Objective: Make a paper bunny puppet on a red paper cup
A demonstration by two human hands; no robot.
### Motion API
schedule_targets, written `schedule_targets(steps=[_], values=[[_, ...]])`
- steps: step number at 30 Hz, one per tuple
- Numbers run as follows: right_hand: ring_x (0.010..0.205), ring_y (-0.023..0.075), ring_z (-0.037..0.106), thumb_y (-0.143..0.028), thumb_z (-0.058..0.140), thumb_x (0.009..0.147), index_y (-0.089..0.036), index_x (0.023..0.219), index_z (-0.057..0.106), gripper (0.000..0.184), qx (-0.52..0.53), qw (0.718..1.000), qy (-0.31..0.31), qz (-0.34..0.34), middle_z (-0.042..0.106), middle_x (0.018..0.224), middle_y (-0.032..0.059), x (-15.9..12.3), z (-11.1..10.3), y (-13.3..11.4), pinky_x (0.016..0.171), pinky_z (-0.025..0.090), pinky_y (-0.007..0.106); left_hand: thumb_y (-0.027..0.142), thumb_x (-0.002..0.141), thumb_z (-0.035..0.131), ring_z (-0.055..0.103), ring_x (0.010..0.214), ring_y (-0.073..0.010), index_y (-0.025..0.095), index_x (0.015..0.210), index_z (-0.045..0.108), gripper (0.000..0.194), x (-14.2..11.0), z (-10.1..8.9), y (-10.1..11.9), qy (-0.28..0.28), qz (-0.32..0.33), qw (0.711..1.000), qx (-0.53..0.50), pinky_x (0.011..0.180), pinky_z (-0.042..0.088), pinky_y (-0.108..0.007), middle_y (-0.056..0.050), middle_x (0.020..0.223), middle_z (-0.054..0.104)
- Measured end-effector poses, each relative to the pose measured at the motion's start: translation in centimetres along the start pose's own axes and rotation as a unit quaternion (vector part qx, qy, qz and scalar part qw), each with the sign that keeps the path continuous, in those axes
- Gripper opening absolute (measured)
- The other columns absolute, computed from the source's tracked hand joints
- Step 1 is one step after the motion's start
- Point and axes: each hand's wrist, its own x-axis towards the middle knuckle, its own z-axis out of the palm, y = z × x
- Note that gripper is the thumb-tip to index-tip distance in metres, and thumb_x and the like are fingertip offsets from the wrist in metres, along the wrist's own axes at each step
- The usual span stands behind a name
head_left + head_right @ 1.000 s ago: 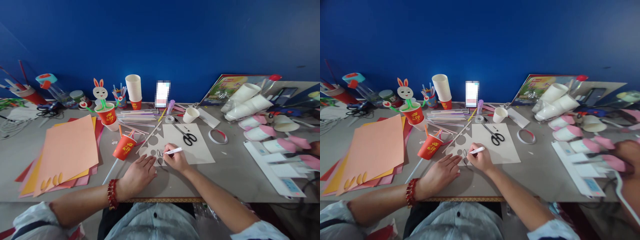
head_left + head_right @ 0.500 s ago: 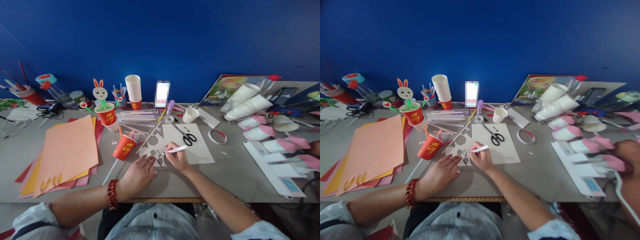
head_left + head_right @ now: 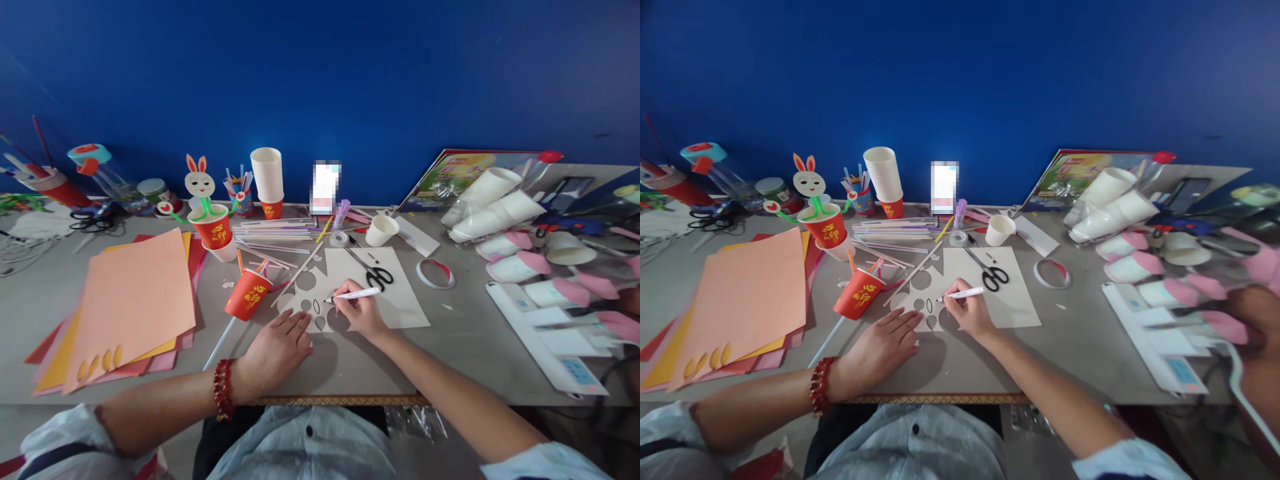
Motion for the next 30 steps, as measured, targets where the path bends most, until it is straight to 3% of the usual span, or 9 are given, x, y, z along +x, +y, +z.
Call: schedule_targets(steps=[3, 10, 30], values=[[0.053, 0.0122, 0.051, -0.028, 0.055, 0.085, -0.022, 0.075, 0.051, 0.013, -0.044, 0.999, 0.028, -0.011, 0.058, 0.063, -0.0024, -0.16, 0.34, 0.11, 0.049, 0.039, 0.022, 0.027, 0.095, 0.057, 0.063, 0.118, -0.0266, 0.012, 0.095, 0.067, 0.018, 0.0, 0.03, -0.01, -0.001, 0.003, 1.0, -0.002, 0.106, 0.044, -0.044, -0.016, 0.127, 0.067], [0.054, 0.0118, 0.048, -0.026, 0.054, 0.086, -0.022, 0.076, 0.052, 0.011, -0.102, 0.994, 0.021, -0.036, 0.058, 0.066, -0.0028, -0.28, 0.57, 0.09, 0.051, 0.038, 0.022, 0.028, 0.095, 0.057, 0.063, 0.119, -0.027, 0.012, 0.097, 0.067, 0.019, -0.17, 0.53, 0.04, 0.007, -0.001, 1.0, 0.006, 0.105, 0.045, -0.044, -0.015, 0.129, 0.066], [0.054, 0.012, 0.047, -0.028, 0.054, 0.087, -0.022, 0.076, 0.052, 0.012, -0.124, 0.992, 0.02, -0.031, 0.053, 0.064, -0.0041, -0.25, 0.63, -0.12, 0.053, 0.036, 0.023, 0.03, 0.094, 0.059, 0.063, 0.119, -0.0288, 0.01, 0.098, 0.068, 0.022, -0.09, 0.4, 0.08, -0.005, 0.002, 1.0, 0.011, 0.104, 0.047, -0.045, -0.015, 0.13, 0.065]])
